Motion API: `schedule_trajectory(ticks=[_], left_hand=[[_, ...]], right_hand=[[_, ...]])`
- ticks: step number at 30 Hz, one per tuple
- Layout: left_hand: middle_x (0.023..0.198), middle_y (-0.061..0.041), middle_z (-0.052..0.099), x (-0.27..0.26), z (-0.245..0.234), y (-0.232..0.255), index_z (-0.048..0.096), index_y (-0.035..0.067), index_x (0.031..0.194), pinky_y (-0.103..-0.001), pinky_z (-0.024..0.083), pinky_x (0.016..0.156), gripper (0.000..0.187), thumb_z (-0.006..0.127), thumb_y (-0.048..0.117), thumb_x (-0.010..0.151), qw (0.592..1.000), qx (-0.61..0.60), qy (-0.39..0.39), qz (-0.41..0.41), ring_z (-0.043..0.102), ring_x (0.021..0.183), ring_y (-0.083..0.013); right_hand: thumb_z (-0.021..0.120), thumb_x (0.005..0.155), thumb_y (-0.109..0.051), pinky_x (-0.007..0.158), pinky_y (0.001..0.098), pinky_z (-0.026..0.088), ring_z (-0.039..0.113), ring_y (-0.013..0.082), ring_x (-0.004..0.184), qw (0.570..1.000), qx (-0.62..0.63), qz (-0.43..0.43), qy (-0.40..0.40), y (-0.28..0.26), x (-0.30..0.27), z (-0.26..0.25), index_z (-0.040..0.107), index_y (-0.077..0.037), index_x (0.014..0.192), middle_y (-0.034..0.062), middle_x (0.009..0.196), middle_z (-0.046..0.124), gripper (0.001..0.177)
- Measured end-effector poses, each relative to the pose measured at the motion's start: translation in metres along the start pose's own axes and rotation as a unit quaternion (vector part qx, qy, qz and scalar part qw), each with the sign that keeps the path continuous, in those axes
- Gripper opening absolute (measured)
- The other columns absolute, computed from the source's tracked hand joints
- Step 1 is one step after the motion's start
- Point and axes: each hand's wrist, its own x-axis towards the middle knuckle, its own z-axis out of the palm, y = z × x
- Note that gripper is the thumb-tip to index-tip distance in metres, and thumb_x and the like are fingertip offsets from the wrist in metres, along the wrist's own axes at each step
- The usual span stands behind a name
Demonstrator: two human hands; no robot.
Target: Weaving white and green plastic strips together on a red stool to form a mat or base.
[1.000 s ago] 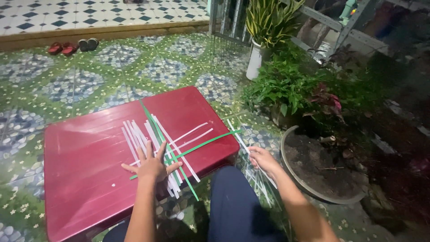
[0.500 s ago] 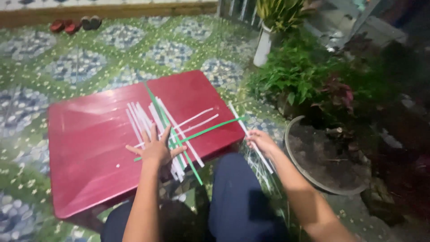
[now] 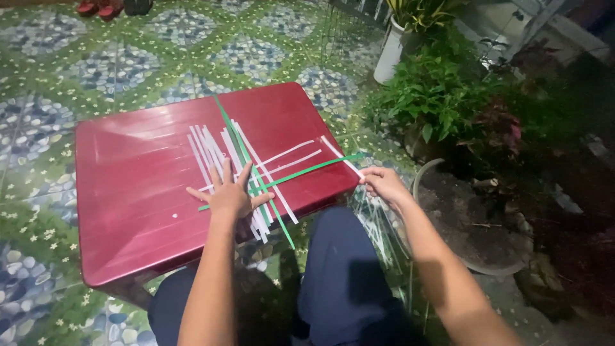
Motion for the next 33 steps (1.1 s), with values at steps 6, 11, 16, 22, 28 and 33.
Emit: schedule_trajectory(ticks=[6, 11, 16, 22, 28, 33], left_hand=[[0.150, -0.001, 0.002, 0.002, 0.003, -0.002, 0.012, 0.042, 0.138, -0.077, 0.003, 0.089, 0.083, 0.044, 0.075, 0.068, 1.000, -0.006, 0.000, 0.000, -0.002, 0.137, -0.0290], [0.150, -0.002, 0.002, 0.002, 0.003, -0.003, 0.014, 0.040, 0.138, -0.077, 0.004, 0.089, 0.085, 0.044, 0.076, 0.067, 1.000, -0.017, 0.007, 0.006, -0.002, 0.137, -0.0297], [0.150, -0.002, 0.003, 0.003, 0.005, -0.003, 0.015, 0.041, 0.138, -0.077, 0.005, 0.090, 0.086, 0.044, 0.077, 0.066, 1.000, -0.019, 0.008, 0.004, -0.002, 0.137, -0.0296], [0.150, -0.002, 0.001, 0.006, 0.007, -0.007, 0.013, 0.041, 0.138, -0.077, 0.005, 0.089, 0.087, 0.044, 0.077, 0.065, 1.000, -0.018, 0.014, 0.004, -0.003, 0.137, -0.0291], [0.150, -0.002, 0.000, 0.006, 0.008, -0.006, 0.013, 0.041, 0.138, -0.077, 0.003, 0.089, 0.089, 0.044, 0.079, 0.064, 1.000, -0.018, 0.011, 0.002, -0.004, 0.137, -0.0291], [0.150, -0.001, 0.001, 0.008, 0.011, -0.006, 0.013, 0.041, 0.138, -0.077, 0.002, 0.089, 0.089, 0.043, 0.079, 0.063, 1.000, -0.014, 0.011, -0.002, -0.004, 0.137, -0.0289]], right_hand=[[0.051, 0.071, 0.002, 0.034, 0.0172, 0.031, 0.037, 0.0083, 0.041, 0.994, -0.097, -0.030, -0.027, -0.055, -0.052, 0.022, 0.066, 0.005, 0.085, 0.0084, 0.049, 0.046, 0.021], [0.053, 0.070, -0.006, 0.038, 0.0222, 0.037, 0.043, 0.0101, 0.043, 0.967, -0.237, -0.079, -0.053, -0.061, -0.053, 0.027, 0.071, -0.007, 0.084, 0.0079, 0.050, 0.055, 0.023], [0.053, 0.070, -0.002, 0.041, 0.0254, 0.043, 0.050, 0.0134, 0.043, 0.967, -0.218, -0.108, -0.074, -0.033, -0.030, 0.042, 0.066, -0.001, 0.096, 0.0116, 0.057, 0.061, 0.030], [0.051, 0.074, 0.004, 0.037, 0.0239, 0.047, 0.054, 0.0147, 0.040, 0.987, -0.100, -0.087, -0.088, -0.019, -0.037, 0.055, 0.057, 0.008, 0.103, 0.0156, 0.067, 0.062, 0.029], [0.051, 0.077, 0.003, 0.039, 0.0237, 0.051, 0.056, 0.0156, 0.043, 0.995, -0.057, -0.066, -0.056, -0.009, -0.045, 0.048, 0.055, 0.006, 0.104, 0.0150, 0.070, 0.061, 0.028], [0.051, 0.078, 0.002, 0.044, 0.0240, 0.052, 0.055, 0.0151, 0.050, 0.999, -0.039, -0.034, -0.008, 0.003, -0.048, 0.029, 0.056, 0.001, 0.102, 0.0133, 0.073, 0.061, 0.025]])
